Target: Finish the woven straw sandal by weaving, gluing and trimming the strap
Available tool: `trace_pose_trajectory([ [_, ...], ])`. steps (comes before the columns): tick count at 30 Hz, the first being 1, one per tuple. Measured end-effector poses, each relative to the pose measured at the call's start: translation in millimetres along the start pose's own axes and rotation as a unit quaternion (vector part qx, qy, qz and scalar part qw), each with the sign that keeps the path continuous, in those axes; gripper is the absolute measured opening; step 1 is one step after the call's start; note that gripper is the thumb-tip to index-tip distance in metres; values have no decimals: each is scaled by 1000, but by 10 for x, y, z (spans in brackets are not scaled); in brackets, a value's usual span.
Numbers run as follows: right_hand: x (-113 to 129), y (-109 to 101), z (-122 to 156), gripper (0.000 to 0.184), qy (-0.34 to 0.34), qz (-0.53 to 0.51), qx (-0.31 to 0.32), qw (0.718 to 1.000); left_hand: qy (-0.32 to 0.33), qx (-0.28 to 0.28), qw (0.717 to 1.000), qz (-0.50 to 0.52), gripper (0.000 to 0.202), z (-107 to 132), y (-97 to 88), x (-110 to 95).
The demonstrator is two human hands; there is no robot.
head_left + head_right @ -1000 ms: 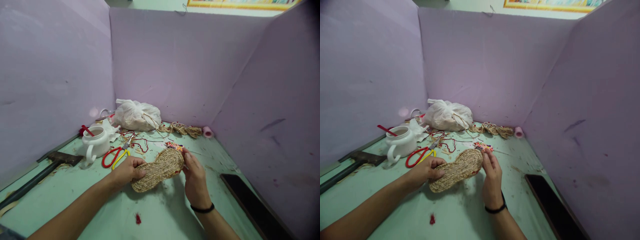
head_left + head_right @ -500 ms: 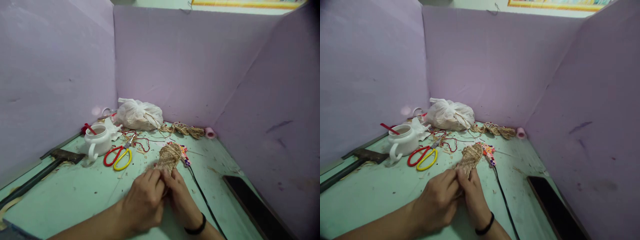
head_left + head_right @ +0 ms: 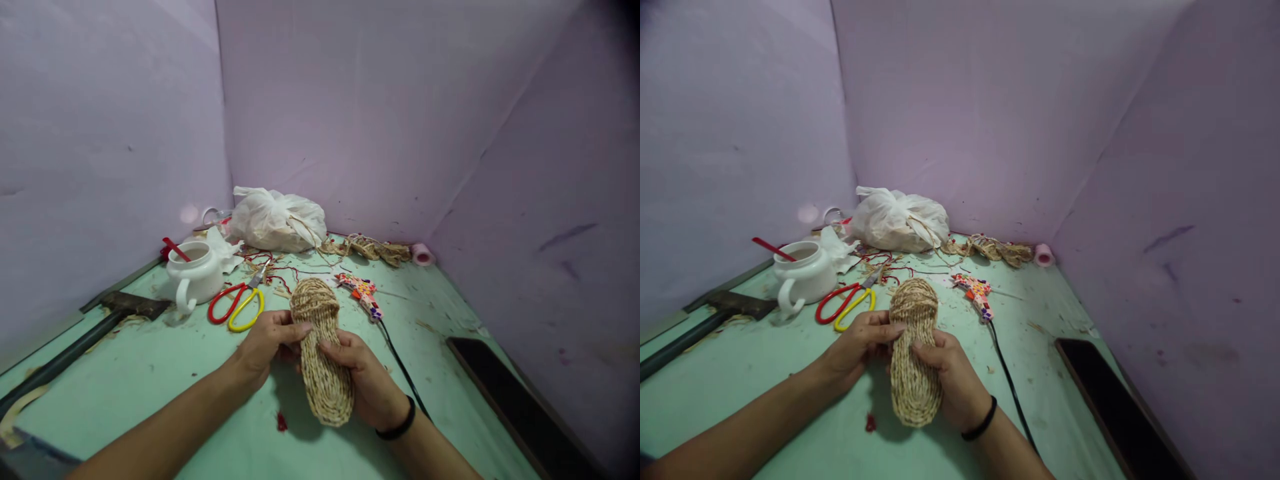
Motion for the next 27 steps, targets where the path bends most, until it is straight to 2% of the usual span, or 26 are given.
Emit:
trace_pose_trajectory([
  [4,-18,10,12,30,13,68,13,998,7,-72,997,36,21,-12,-97,24],
  [6,40,-89,17,41,33,173,-4,984,-8,-92,993,68,19,-30,-141,50],
  [7,117,-193,19,50,41,252,-29,967,-14,-99,992,81,19,-41,-159,59],
  [8,237,-373,28,60,52,343,-92,934,-19,-104,990,89,19,-50,-176,61],
  [9,488,-565,54,65,13,442,-186,878,-21,-107,989,94,18,-58,-190,58],
  [10,764,-699,89,64,-31,551,-264,791,-24,-109,989,100,18,-64,-200,56],
  [11,1007,-830,135,62,-33,655,-348,670,-27,-110,988,105,17,-67,-208,54],
  [12,1148,-942,118,57,-21,682,-377,626,-30,-111,987,109,17,-68,-214,53],
  [14,1321,-1138,-2,51,10,704,-399,588,-34,-114,986,117,16,-63,-227,51],
  [17,1382,-1340,-282,46,64,719,-386,574,-32,-123,984,128,16,-54,-264,46],
  [20,1350,-1474,-457,40,100,711,-378,584,-29,-132,982,135,16,-60,-316,45],
  [23,1251,-1579,-453,34,137,680,-362,623,-27,-145,979,144,15,-71,-375,47],
  [27,1077,-1606,-337,24,156,601,-349,702,-25,-154,976,152,14,-80,-417,47],
])
Point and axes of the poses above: each hand's wrist, its own z-axis away from the middle knuckle, its own y-axis out of the palm, x = y × z, the point moved 8 cm from there along -z, towards the middle knuckle, and after that the axes turned 4 degrees about z, right-handed, at the moved point
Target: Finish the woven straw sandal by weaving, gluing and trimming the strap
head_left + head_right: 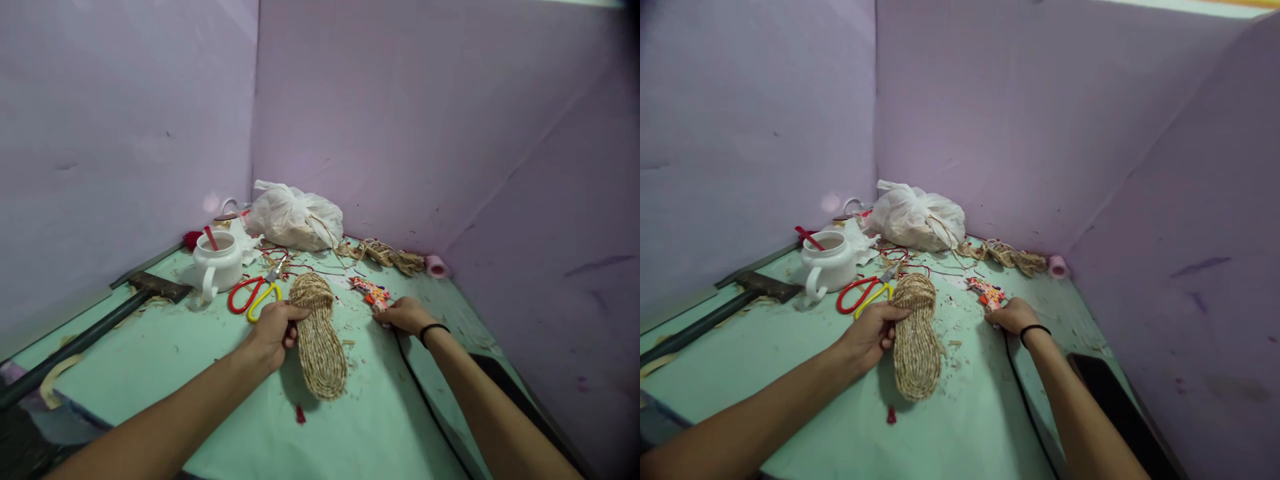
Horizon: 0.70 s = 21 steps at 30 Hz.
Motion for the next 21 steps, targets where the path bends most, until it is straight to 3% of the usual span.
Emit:
trace_pose_trajectory([
  [4,100,115,173,13,-38,-182,39,982,0,1,1000,3,14,-10,-10,-13],
  [7,213,64,416,4,-99,-318,35,942,3,-2,1000,7,15,-18,-27,-35],
  [9,232,-11,640,12,-132,-389,31,911,5,-9,1000,9,16,-22,-42,-53],
  [10,229,-49,759,16,-147,-433,32,889,6,-12,1000,10,16,-22,-46,-60],
  [12,230,-28,992,21,-157,-580,100,793,6,-14,1000,12,15,-18,-46,-71],
  [14,215,35,1186,18,-169,-628,145,746,8,-14,1000,12,15,-12,-38,-80],
  [15,193,79,1258,17,-176,-626,152,744,10,-15,1000,11,14,-9,-36,-84],
  [21,146,410,1484,28,-220,-531,160,802,26,-18,999,2,16,-20,-33,-94],
])
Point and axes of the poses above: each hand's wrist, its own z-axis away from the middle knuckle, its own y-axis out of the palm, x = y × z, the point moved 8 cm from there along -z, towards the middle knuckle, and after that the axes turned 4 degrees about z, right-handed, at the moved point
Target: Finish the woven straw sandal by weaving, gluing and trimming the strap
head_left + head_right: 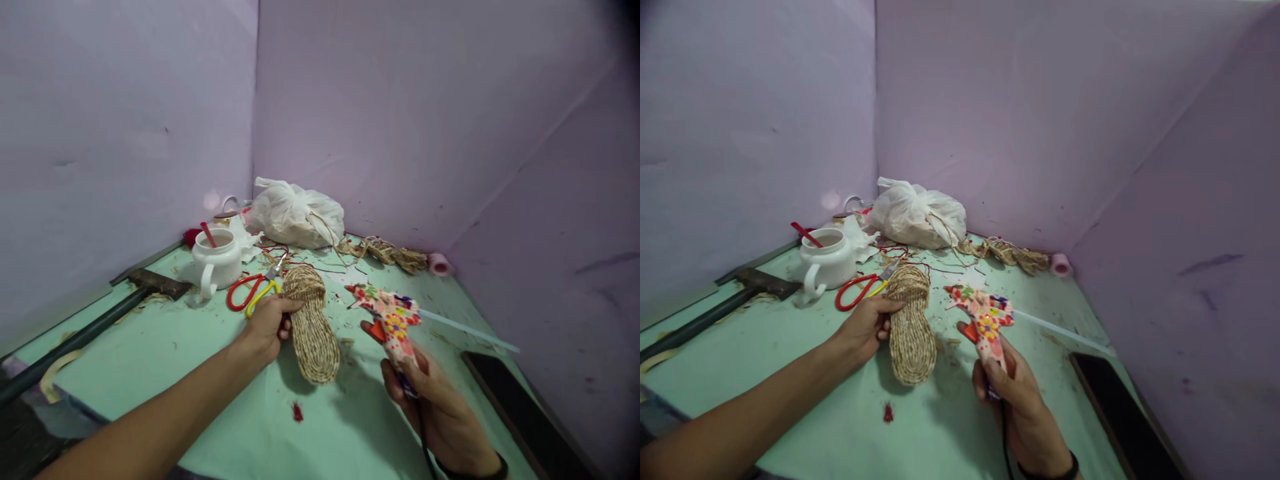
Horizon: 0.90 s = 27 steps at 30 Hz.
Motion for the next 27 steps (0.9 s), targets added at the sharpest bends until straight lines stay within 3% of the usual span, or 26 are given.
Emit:
trace_pose_trajectory([
  [5,-13,86,-28,37,13,-11,-8,1000,19,5,1000,1,19,4,-9,-45],
  [14,-69,81,-30,24,31,-144,22,989,13,4,1000,8,19,30,13,-39],
  [21,-66,44,-21,34,22,-99,-7,995,-1,4,1000,3,16,16,14,-4],
  [27,3,60,-4,25,9,-120,-1,993,-6,1,1000,0,17,11,3,12],
])
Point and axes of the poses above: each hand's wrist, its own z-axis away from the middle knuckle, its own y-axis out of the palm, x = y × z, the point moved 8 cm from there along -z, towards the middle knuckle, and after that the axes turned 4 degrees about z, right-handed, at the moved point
